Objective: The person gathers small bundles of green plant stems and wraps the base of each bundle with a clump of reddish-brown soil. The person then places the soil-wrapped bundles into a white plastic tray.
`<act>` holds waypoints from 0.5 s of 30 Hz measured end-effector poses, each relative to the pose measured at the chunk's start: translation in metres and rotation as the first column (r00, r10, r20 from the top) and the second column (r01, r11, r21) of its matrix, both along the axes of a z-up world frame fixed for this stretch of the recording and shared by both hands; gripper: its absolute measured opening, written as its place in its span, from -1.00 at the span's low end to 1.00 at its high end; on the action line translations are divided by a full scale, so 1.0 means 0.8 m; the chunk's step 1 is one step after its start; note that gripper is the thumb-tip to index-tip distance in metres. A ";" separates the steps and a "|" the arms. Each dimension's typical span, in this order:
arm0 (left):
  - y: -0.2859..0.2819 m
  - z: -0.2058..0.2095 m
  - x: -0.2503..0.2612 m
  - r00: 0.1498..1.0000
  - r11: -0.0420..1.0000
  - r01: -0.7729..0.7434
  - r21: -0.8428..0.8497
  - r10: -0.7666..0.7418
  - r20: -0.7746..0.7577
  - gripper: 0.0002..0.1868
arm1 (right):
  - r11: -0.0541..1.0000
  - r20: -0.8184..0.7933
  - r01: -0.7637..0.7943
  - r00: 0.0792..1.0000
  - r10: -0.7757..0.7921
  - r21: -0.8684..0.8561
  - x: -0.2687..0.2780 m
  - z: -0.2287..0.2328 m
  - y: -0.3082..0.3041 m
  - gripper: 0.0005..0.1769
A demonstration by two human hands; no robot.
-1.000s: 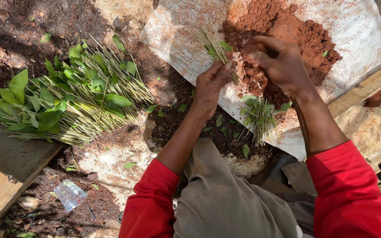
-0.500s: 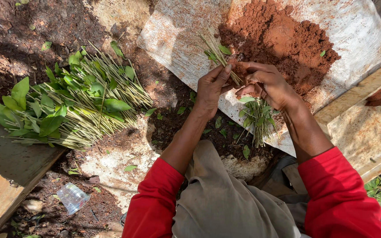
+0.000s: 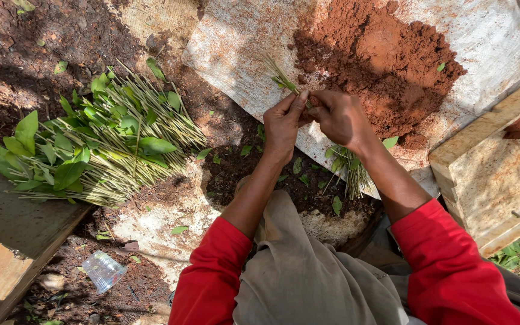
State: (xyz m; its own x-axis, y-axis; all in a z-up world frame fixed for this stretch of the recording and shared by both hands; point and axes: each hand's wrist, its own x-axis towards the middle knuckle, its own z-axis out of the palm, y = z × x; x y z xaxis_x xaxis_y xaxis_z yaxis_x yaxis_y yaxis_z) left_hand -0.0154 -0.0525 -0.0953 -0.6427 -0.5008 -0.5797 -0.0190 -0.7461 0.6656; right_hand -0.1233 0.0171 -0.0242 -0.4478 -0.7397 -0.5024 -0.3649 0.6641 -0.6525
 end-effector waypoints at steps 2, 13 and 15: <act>0.003 -0.010 0.000 1.000 1.000 -0.004 -0.015 0.004 0.006 -0.66 | 1.000 0.014 -0.010 1.000 0.009 0.025 0.003 0.015 -0.009 -0.57; 0.008 -0.016 -0.008 0.984 0.997 -0.009 -0.075 0.022 0.174 -0.60 | 0.999 -0.365 -0.021 0.930 0.036 0.045 0.046 0.034 -0.019 -0.63; -0.008 0.008 -0.008 0.977 0.978 0.110 -0.176 -0.074 0.198 -0.56 | 0.993 -0.082 0.075 0.994 -0.067 0.088 0.041 0.076 -0.038 -0.43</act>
